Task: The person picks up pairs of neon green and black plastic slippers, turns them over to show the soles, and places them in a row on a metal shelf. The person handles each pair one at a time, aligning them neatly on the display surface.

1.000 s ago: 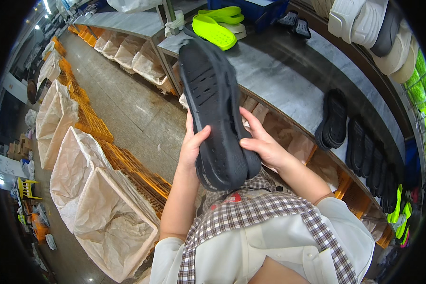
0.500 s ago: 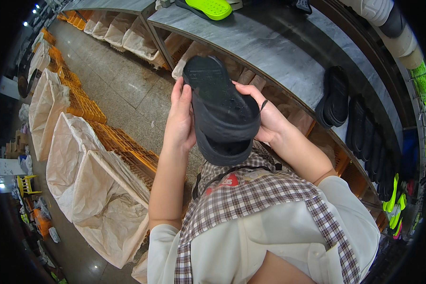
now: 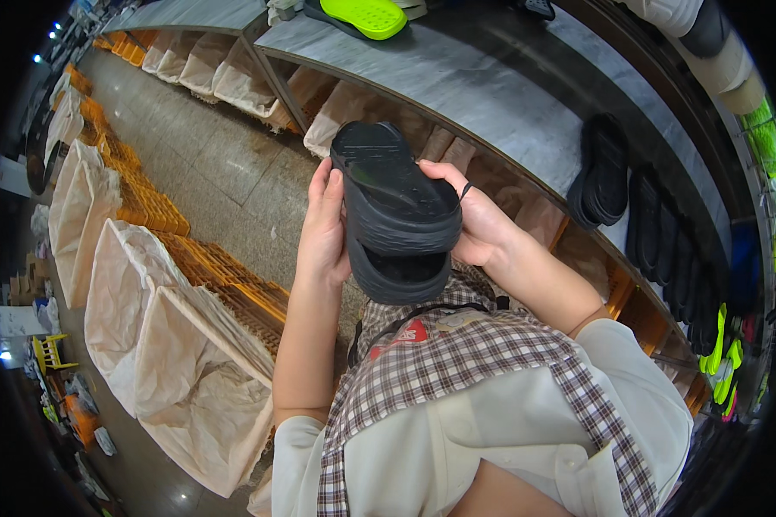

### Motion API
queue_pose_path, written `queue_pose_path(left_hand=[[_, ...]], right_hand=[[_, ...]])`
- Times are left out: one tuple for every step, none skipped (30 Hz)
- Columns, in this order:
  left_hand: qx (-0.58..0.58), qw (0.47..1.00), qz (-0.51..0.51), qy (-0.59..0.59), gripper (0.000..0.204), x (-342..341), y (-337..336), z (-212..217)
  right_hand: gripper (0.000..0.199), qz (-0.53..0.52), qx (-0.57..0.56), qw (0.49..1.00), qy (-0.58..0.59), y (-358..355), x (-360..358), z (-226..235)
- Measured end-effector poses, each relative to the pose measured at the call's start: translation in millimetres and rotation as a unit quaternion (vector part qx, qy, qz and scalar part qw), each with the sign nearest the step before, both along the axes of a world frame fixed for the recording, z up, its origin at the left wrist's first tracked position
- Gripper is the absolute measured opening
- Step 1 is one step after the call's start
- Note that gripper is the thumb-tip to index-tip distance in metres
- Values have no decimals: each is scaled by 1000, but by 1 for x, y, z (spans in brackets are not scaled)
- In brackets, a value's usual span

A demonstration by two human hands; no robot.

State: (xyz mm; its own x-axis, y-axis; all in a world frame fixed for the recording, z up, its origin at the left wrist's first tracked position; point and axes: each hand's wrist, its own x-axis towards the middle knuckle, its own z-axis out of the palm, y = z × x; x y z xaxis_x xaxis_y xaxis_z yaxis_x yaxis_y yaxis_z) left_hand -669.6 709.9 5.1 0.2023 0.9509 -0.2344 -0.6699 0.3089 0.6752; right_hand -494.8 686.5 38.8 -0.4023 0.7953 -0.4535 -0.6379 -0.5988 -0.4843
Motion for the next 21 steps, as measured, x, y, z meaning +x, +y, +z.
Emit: queue_pose_path(left_hand=[[0, 1000, 2, 0, 45, 0, 0, 0], [-3, 1000, 6, 1, 46, 1, 0, 0], [-1, 1000, 7, 7, 46, 1, -1, 0], [-2, 1000, 11, 14, 47, 1, -1, 0], [4, 1000, 11, 15, 47, 1, -1, 1], [1, 1000, 14, 23, 47, 1, -1, 2], [4, 1000, 13, 26, 48, 2, -2, 3], [6, 999, 12, 30, 48, 2, -2, 4], [13, 999, 12, 35, 48, 1, -2, 6], [20, 999, 11, 39, 48, 2, -2, 7], [7, 999, 15, 52, 48, 2, -2, 10], [58, 995, 24, 78, 51, 1, -5, 12], [88, 989, 38, 112, 54, 1, -9, 15], [118, 981, 51, 146, 58, 0, -11, 18], [197, 964, 73, 163, 56, -2, -11, 22], [274, 941, 94, 178, 55, -6, -10, 27], [365, 902, 116, 198, 54, -8, -10, 32], [422, 874, 91, 221, 46, -11, -10, 37], [458, 847, 54, 263, 41, -14, -9, 42], [492, 816, 17, 304, 37, -19, -8, 47], [522, 780, -20, 343, 32, -22, -7, 52]], right_hand=[[47, -4, 4, 1000, -2, 0, 0, 0], [47, -7, 8, 1000, -5, 0, 0, 1], [46, -7, 7, 1000, -6, 0, 0, 2], [46, -6, 6, 1000, -6, 0, 0, 3], [45, -6, 4, 1000, -7, -1, 0, 4], [45, -6, 13, 1000, 0, -1, 0, 4], [45, -7, 21, 1000, 7, -2, 0, 5], [45, -7, 32, 999, 17, -3, 0, 5], [47, -23, 42, 999, 7, -3, -1, 5], [50, -38, 55, 998, -2, -4, -2, 5], [55, -43, 95, 995, 8, -4, -2, 4], [59, -59, 79, 995, -15, -4, -3, 3], [65, -65, 90, 994, -20, -3, -3, 2], [70, -74, 85, 993, -31, -2, -3, 2], [73, -69, 112, 991, -32, 0, -2, 2], [77, -67, 123, 989, -38, 1, 0, 3], [80, -73, 115, 989, -55, 2, 1, 5], [82, -78, 130, 986, -71, 1, 1, 7], [82, -76, 152, 982, -88, 0, 1, 9], [83, -78, 163, 977, -109, -2, 1, 12], [84, -78, 182, 973, -122, -4, 1, 14]])
